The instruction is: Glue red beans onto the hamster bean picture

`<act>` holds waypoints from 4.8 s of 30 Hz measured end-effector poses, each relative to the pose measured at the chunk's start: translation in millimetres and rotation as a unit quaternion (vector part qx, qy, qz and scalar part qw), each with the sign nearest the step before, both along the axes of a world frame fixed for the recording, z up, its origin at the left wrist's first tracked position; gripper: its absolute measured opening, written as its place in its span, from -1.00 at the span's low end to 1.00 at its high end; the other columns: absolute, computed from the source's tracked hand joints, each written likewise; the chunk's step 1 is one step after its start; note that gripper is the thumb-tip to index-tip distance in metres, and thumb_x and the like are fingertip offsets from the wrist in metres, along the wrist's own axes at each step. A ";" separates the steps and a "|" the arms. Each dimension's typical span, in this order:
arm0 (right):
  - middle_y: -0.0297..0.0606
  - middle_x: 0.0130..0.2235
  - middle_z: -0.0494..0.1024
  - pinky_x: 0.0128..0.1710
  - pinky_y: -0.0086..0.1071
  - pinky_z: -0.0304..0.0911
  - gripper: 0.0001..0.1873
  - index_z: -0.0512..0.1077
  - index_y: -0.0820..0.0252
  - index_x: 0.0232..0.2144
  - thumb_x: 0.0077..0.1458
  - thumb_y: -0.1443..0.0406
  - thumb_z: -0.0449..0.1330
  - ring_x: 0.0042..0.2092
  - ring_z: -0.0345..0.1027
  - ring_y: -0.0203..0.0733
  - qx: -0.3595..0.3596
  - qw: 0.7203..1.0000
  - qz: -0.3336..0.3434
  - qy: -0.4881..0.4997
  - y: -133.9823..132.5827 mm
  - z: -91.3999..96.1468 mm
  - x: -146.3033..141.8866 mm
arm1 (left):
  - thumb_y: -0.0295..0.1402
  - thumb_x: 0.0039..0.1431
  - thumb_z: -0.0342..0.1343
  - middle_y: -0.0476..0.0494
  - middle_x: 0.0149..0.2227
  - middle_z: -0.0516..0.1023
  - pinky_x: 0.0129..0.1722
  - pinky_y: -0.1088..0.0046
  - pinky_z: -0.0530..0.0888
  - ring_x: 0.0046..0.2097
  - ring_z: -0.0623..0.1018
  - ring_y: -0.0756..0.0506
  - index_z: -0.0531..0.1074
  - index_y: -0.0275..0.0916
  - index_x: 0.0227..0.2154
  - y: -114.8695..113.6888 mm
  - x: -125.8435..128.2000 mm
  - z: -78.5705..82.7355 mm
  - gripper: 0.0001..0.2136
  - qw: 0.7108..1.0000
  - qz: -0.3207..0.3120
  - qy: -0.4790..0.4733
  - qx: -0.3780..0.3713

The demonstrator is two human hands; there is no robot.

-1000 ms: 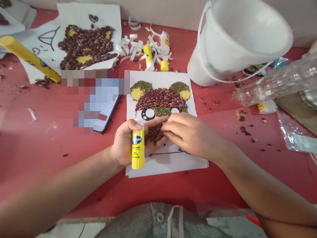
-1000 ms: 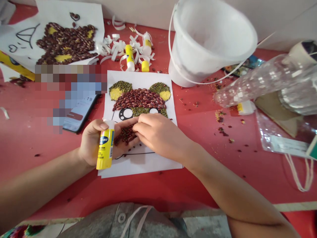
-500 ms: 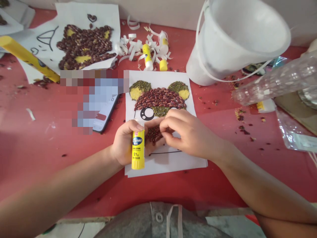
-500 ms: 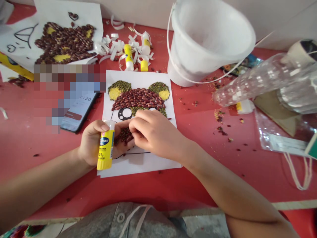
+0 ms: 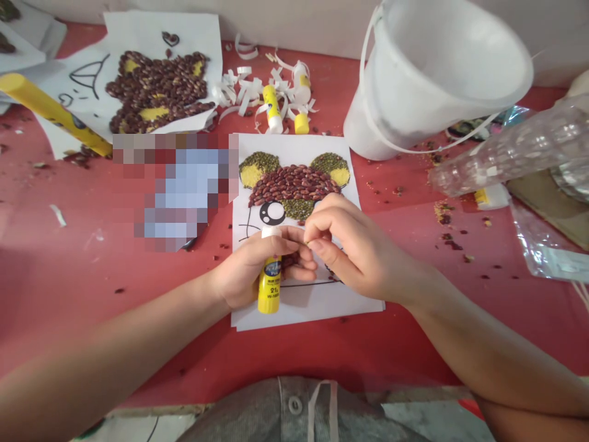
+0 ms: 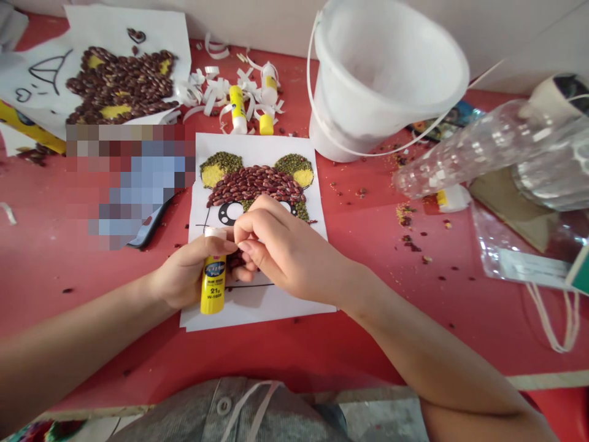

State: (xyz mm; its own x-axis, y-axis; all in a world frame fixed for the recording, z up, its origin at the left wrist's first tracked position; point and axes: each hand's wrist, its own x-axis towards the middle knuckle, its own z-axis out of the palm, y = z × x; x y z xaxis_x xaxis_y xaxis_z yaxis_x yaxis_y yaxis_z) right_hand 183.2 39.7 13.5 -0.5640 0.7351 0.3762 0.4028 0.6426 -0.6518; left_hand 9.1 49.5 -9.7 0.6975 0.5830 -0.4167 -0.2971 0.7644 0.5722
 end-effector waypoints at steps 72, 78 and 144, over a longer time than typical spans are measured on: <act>-0.35 -0.51 0.44 -0.48 -0.44 0.12 -0.94 0.32 0.17 -0.42 0.04 0.40 0.08 -0.49 0.28 -0.30 0.002 0.945 -0.232 -0.231 2.5 -33.1 52.7 | -0.19 0.03 0.18 0.13 -0.76 0.24 -0.73 0.63 0.18 -0.71 0.22 0.12 0.28 -0.25 -0.56 -3.9 -7.9 7.1 -0.73 0.943 -0.136 0.213 0.216; -0.32 -0.53 0.45 -0.45 -0.40 0.12 -0.88 0.34 0.16 -0.45 0.07 0.41 0.03 -0.49 0.28 -0.25 0.102 0.925 -0.205 -0.304 6.5 -36.2 50.3 | -0.19 0.02 0.18 0.13 -0.76 0.23 -0.73 0.62 0.17 -0.71 0.22 0.12 0.28 -0.24 -0.57 -3.5 -8.2 7.2 -0.73 0.945 -0.135 0.210 0.209; -0.31 -0.33 0.36 -0.33 -0.40 0.22 -0.96 0.27 0.14 -0.27 0.21 0.32 0.03 -0.31 0.26 -0.33 -0.091 0.987 -0.116 0.058 -6.8 -16.9 5.6 | -0.35 -0.04 0.23 0.10 -0.68 0.19 -0.77 0.74 0.17 -0.65 0.17 0.14 0.25 -0.28 -0.63 -3.0 -6.3 3.6 -0.74 0.998 -0.056 -0.024 -0.025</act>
State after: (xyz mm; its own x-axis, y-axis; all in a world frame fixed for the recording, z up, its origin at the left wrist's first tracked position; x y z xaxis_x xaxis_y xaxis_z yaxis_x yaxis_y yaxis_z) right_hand 188.8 32.8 -3.3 -0.3324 0.9010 0.2787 0.4408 0.4096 -0.7987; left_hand 2.9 46.5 -6.1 0.7762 0.4805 -0.4081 -0.2348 0.8211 0.5203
